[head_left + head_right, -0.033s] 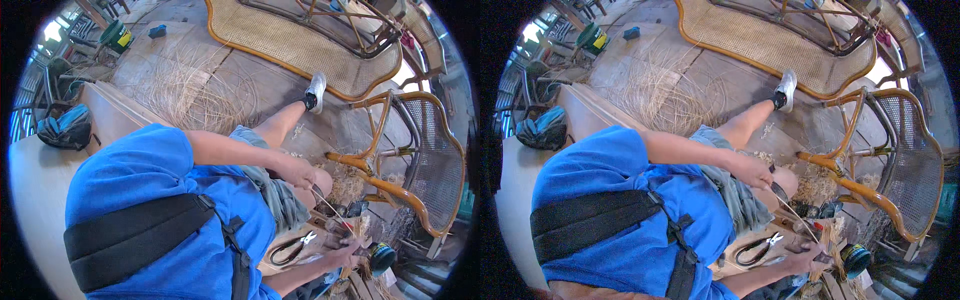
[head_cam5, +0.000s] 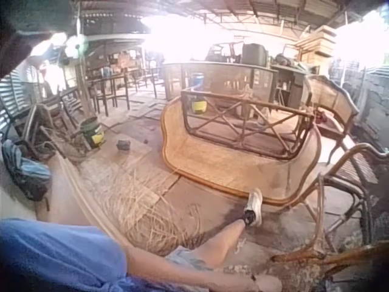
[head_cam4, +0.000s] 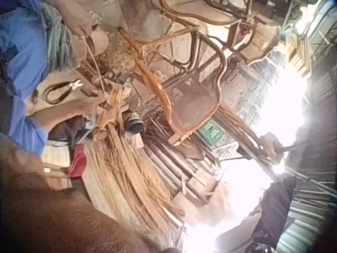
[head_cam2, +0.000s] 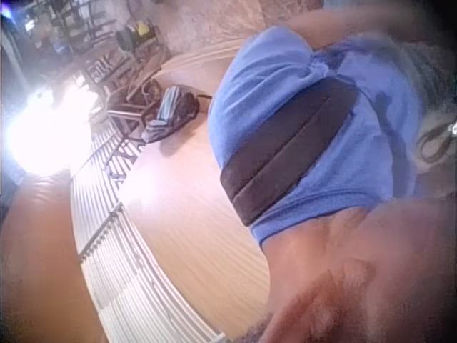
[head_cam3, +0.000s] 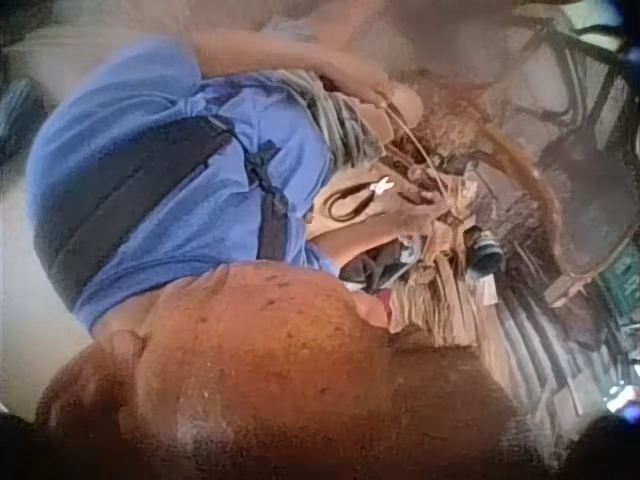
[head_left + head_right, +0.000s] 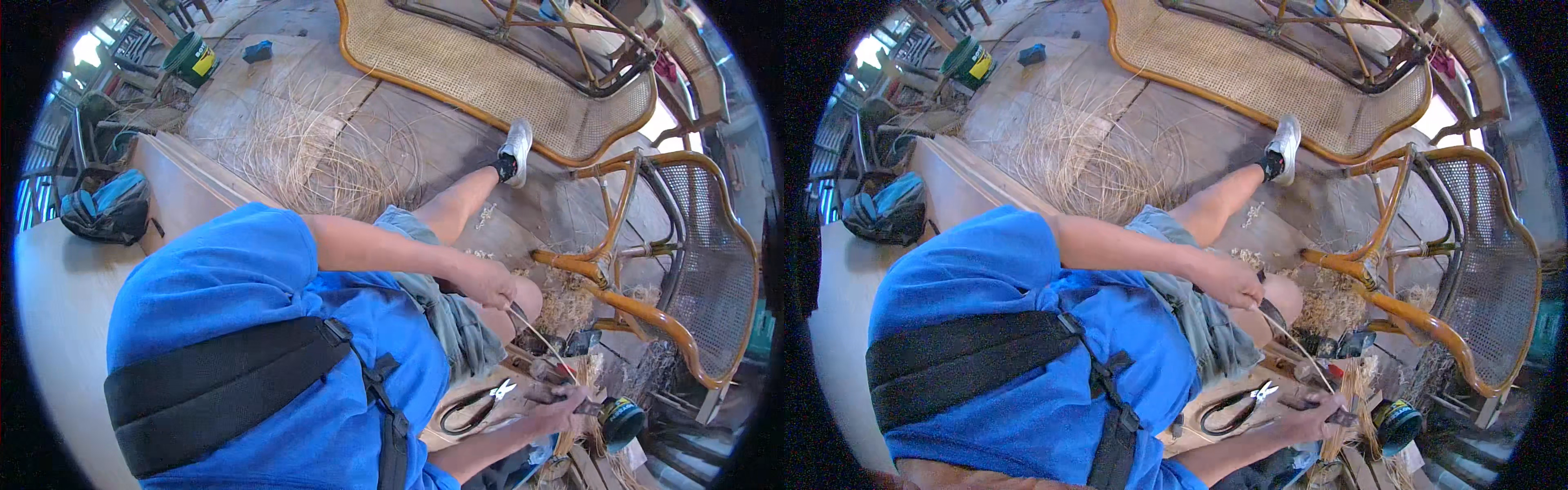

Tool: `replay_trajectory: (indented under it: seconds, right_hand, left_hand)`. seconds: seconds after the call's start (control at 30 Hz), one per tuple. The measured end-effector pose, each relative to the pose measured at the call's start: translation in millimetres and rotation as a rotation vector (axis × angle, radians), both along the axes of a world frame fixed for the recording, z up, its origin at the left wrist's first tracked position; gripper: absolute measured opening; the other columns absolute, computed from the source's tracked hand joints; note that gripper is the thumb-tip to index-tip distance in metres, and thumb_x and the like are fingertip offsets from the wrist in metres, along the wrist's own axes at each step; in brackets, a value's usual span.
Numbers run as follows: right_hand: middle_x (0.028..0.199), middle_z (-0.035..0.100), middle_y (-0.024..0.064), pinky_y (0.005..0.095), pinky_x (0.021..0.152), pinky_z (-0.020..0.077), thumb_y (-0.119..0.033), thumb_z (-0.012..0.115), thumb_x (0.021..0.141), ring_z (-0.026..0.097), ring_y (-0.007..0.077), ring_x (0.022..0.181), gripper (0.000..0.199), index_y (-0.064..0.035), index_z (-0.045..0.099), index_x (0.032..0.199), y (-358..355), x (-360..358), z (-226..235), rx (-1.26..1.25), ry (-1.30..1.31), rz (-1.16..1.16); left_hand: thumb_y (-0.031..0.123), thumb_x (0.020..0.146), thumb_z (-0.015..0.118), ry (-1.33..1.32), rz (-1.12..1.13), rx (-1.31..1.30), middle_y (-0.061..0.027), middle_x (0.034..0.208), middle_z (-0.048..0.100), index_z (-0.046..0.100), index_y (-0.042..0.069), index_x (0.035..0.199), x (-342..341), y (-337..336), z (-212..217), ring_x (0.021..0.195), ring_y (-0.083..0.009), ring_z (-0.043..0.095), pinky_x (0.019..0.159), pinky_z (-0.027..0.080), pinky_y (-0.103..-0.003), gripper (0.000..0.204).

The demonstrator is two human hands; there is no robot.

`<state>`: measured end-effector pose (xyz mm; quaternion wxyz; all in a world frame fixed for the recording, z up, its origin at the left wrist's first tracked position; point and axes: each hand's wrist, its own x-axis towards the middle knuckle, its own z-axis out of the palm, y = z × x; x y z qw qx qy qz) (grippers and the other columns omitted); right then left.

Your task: The person is hand-weaving thin bamboo or rattan strips around a furniture frame to wrap and reinforce the structure.

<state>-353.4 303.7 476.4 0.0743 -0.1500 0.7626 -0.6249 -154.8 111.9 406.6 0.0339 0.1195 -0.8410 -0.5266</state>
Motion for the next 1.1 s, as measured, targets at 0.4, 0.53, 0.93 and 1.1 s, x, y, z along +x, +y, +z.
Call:
replay_trajectory:
  seconds: [0.4,0.53,0.93,1.1]
  right_hand:
    - [0.095,0.059,0.0156,0.0349,0.073,0.0429,-0.026,0.048,0.085,0.056,0.0265,0.084,0.038,0.0009,0.052,0.111,19,11,-81,0.79,0.225,0.417]
    - [0.099,0.058,0.0231,0.0422,0.082,0.0385,-0.039,0.039,0.088,0.053,0.0374,0.093,0.048,0.0004,0.053,0.11,5,33,-81,0.802,0.202,0.522]
    - [0.091,0.059,0.0253,0.0475,0.074,0.0415,-0.043,0.036,0.088,0.055,0.0417,0.083,0.047,-0.0008,0.055,0.099,-13,25,-85,0.906,0.219,0.489]
    - [0.085,0.059,0.0268,0.0515,0.07,0.0417,-0.043,0.035,0.089,0.056,0.0454,0.08,0.048,0.0,0.055,0.094,-25,34,-98,0.905,0.269,0.494]
  left_hand:
    - [0.019,0.077,0.048,0.104,0.381,-0.013,-0.0173,0.072,0.061,0.062,0.0,0.081,-10,43,-35,0.072,-0.0311,0.058,0.068,0.043,-0.043,0.024]
    - [0.017,0.076,0.051,0.11,0.339,-0.346,-0.0172,0.066,0.059,0.059,0.002,0.072,-21,36,-60,0.065,-0.0336,0.058,0.06,0.045,-0.044,0.018]
    - [0.013,0.075,0.05,0.069,0.301,0.027,-0.0162,0.061,0.057,0.057,0.0,0.073,-41,46,-52,0.056,-0.029,0.057,0.052,0.044,-0.039,0.015]
    - [0.009,0.068,0.052,0.052,0.354,0.215,-0.0161,0.059,0.057,0.061,0.004,0.057,-45,50,-66,0.059,-0.0284,0.058,0.052,0.044,-0.04,0.015]
